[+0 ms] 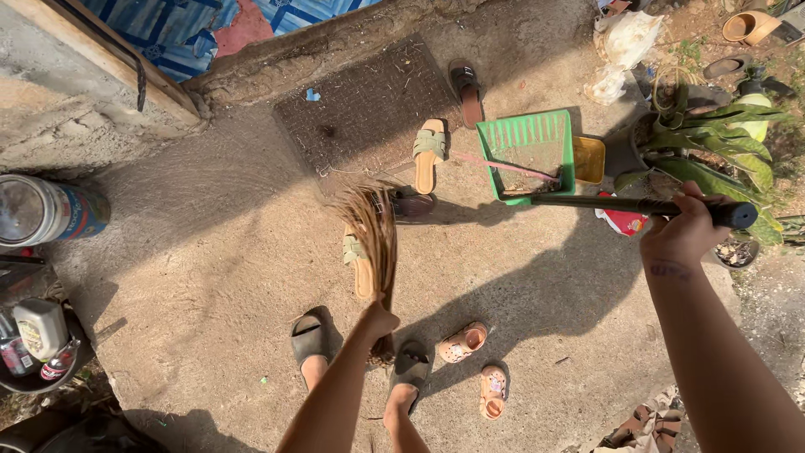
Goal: The person picks up trash including bottles and plant debris by hand and places it into a black bag before sweeping the ground with a broom and dustpan.
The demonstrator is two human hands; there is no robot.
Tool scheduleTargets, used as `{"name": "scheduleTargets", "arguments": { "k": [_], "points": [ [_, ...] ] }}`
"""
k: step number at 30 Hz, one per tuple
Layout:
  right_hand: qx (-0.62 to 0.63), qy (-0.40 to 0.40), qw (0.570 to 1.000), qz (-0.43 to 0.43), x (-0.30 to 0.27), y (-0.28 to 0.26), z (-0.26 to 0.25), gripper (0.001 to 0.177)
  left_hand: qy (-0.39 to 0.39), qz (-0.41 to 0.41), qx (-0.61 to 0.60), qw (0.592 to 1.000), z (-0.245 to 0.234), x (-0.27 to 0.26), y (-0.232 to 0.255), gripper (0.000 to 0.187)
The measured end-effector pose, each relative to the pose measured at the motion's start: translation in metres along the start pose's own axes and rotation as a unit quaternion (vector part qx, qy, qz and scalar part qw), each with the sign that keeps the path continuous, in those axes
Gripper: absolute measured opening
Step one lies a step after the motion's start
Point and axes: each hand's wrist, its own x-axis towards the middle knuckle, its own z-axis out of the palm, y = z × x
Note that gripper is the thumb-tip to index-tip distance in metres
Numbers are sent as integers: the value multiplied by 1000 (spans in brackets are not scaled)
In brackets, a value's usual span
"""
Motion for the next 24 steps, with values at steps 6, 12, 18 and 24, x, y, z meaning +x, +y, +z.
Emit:
{"name": "scheduleTargets", "arguments": {
  "k": [6,12,18,24],
  "points": [
    [48,-63,997,22,-17,12,56,41,-81,80,-43,993,97,-22,26,92],
    [128,-172,976,45,-11,40,88,48,-110,141,-61,982,17,-100,5,85],
    [138,-148,976,83,-27,73,134,49,181,62,-85,978,-91,-123,-78,70],
    [85,-102,982,137,-74,127,181,44,247,-67,-178,950,-29,-68,-93,73]
  ]
}}
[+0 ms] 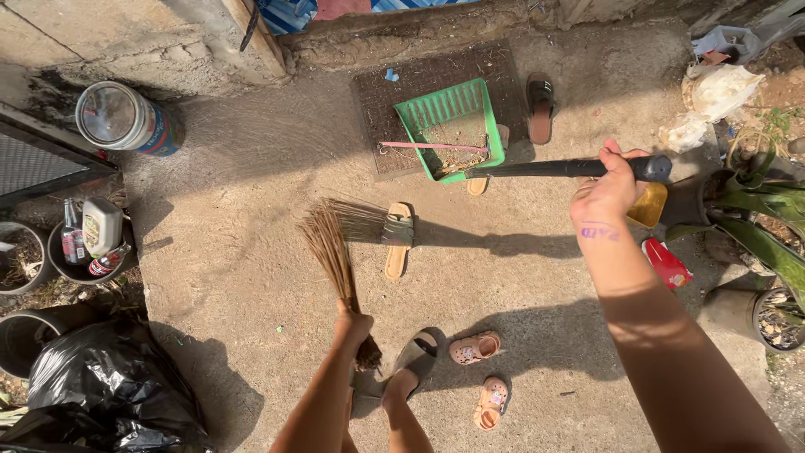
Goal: The person picks up trash including bottles and plant debris by hand and places it into a black bag before sweeping the ground with a broom and dustpan.
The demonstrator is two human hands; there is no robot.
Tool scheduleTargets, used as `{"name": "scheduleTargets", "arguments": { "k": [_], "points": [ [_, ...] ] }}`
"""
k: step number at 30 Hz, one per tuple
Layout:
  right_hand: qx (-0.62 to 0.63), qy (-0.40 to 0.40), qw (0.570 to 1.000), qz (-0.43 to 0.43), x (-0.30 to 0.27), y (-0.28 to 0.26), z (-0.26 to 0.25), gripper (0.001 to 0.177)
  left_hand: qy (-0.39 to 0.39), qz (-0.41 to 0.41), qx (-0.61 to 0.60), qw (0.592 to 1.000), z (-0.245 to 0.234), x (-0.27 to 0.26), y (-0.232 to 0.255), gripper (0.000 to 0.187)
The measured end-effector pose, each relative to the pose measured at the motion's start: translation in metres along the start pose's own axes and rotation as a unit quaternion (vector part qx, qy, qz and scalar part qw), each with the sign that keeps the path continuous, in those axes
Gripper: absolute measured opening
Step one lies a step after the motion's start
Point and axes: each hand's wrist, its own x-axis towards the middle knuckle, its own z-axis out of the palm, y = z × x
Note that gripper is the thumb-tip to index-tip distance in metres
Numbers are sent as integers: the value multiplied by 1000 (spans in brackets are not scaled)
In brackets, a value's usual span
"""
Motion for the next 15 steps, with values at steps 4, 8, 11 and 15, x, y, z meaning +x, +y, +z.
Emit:
{"name": "scheduleTargets", "arguments": {
  "k": [4,8,11,15],
  "points": [
    [-3,-28,1000,11,-9,29,7,42,-234,-54,39,970,127,-65,15,91],
    [-26,-27,999,36,-20,37,9,37,-276,80,34,957,170,-109,39,85],
    [-25,-41,998,40,-31,45,6,37,-371,62,12,926,147,-118,53,81],
    [-12,-26,999,38,-28,48,-1,39,-419,167,18,893,85,-118,37,82]
  ]
}}
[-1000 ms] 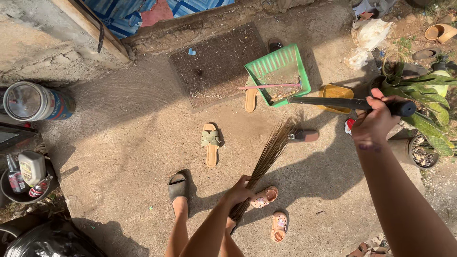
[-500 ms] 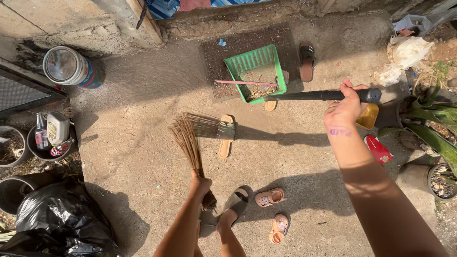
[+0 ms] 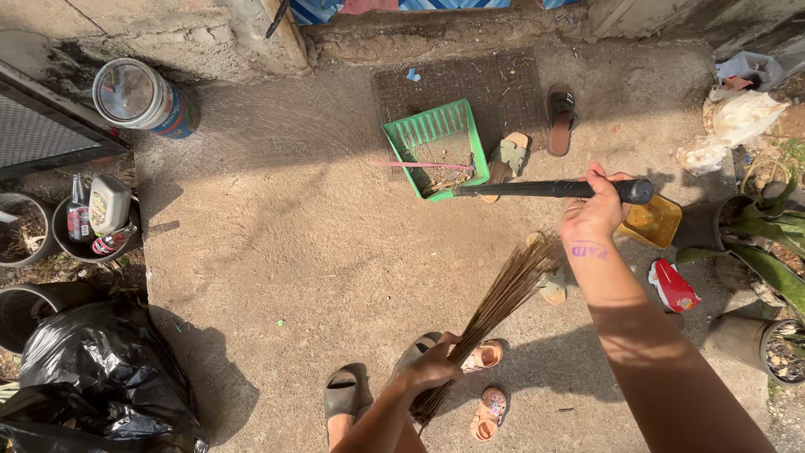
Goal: The person picks up trash including bottles and plant debris by hand and places it into a black bag before sweeping the ground with a broom and dustpan.
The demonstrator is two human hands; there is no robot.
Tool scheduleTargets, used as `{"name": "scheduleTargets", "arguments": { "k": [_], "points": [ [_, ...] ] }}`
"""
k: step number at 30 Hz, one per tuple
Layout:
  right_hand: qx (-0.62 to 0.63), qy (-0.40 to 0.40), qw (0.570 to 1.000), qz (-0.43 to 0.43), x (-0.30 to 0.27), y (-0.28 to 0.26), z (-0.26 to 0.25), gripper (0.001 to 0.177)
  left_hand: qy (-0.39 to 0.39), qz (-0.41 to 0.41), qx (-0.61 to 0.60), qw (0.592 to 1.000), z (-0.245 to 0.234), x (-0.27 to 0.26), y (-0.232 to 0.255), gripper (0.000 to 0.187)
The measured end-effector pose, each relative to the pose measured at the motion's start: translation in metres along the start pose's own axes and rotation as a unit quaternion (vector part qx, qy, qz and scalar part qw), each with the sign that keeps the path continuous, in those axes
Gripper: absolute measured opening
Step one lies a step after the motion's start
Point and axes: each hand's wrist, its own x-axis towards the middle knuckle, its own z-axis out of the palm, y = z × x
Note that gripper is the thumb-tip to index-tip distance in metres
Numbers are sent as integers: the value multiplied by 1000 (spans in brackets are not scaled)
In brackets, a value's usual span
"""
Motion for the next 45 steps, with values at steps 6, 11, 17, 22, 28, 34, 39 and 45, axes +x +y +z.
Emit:
{"name": "scheduleTargets", "arguments": {
  "k": [6,11,17,22,28,34,39,45],
  "points": [
    [-12,14,1000,17,34,-35,-22,39,214,-74,227,947,-117,-104,-36,84],
    [-27,50,998,19,43,-49,-32,37,295,-140,110,939,-197,-172,-26,78],
    [-14,71,997,4,50,-56,-9,41,357,-24,74,931,-248,-156,17,79],
    [-54,40,998,-9,56,-71,39,37,342,35,-22,939,-271,-95,94,76],
    [-25,-36,998,-36,80,-64,98,36,348,55,37,935,-299,-2,199,75],
    [-41,-68,993,-91,135,-25,154,36,369,-5,203,907,-380,59,277,80],
    [-117,-82,983,-117,168,8,182,36,385,-166,240,876,-452,83,316,75],
    [-162,-16,982,-98,191,58,199,35,382,-203,250,866,-480,150,346,70]
  ]
}}
